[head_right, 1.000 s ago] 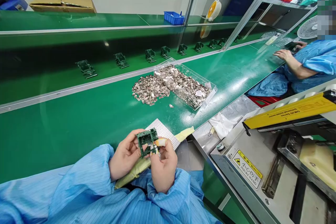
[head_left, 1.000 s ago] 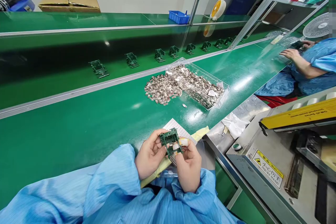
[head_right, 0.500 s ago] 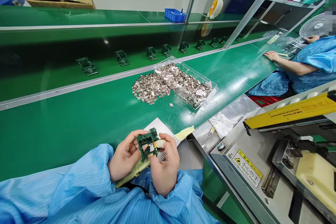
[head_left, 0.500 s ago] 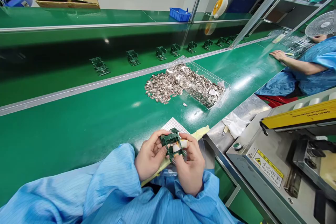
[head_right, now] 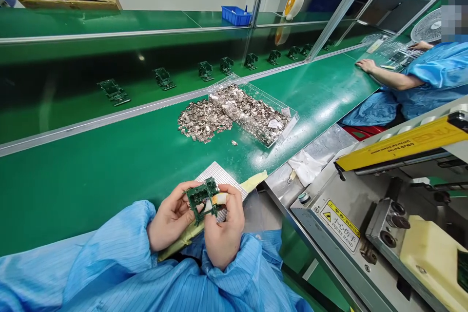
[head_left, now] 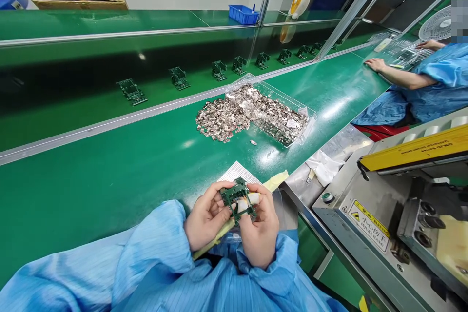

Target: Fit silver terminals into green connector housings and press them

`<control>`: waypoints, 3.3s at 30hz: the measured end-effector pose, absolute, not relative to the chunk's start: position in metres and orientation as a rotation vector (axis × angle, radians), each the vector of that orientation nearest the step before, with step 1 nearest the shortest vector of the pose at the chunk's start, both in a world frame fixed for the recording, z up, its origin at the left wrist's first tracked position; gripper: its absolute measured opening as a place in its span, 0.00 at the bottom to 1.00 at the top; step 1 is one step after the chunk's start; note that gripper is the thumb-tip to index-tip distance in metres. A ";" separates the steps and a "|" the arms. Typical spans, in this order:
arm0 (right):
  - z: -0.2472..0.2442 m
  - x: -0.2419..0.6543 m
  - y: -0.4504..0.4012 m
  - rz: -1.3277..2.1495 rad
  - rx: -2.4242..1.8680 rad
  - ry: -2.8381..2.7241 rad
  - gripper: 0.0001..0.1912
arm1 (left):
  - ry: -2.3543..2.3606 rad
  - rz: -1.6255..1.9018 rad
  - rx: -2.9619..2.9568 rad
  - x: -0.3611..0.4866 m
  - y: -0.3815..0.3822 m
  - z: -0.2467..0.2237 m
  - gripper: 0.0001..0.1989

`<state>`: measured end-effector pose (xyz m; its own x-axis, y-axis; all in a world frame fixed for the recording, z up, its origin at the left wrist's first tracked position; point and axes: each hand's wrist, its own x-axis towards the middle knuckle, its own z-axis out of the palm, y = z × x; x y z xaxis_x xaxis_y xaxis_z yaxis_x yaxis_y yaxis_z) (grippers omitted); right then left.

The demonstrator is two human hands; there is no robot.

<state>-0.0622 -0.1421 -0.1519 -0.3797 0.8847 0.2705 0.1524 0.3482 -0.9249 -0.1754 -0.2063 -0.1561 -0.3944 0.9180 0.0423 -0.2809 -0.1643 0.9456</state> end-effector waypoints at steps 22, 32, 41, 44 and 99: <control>-0.137 -0.076 -0.148 1.681 -0.926 -1.246 0.09 | 1.362 1.675 0.683 -0.171 -0.207 -0.150 0.16; -0.151 -0.059 -0.155 1.622 -0.914 -1.219 0.10 | 1.395 1.607 0.804 -0.161 -0.211 -0.156 0.14; -0.150 -0.052 -0.157 1.626 -0.910 -1.188 0.10 | 1.404 1.567 0.826 -0.156 -0.211 -0.150 0.15; -0.152 -0.048 -0.158 1.623 -0.882 -1.178 0.09 | 1.390 1.566 0.804 -0.153 -0.211 -0.144 0.15; -0.189 0.027 -0.093 1.300 -1.271 -1.773 0.05 | 1.185 1.585 0.966 -0.179 -0.127 -0.174 0.21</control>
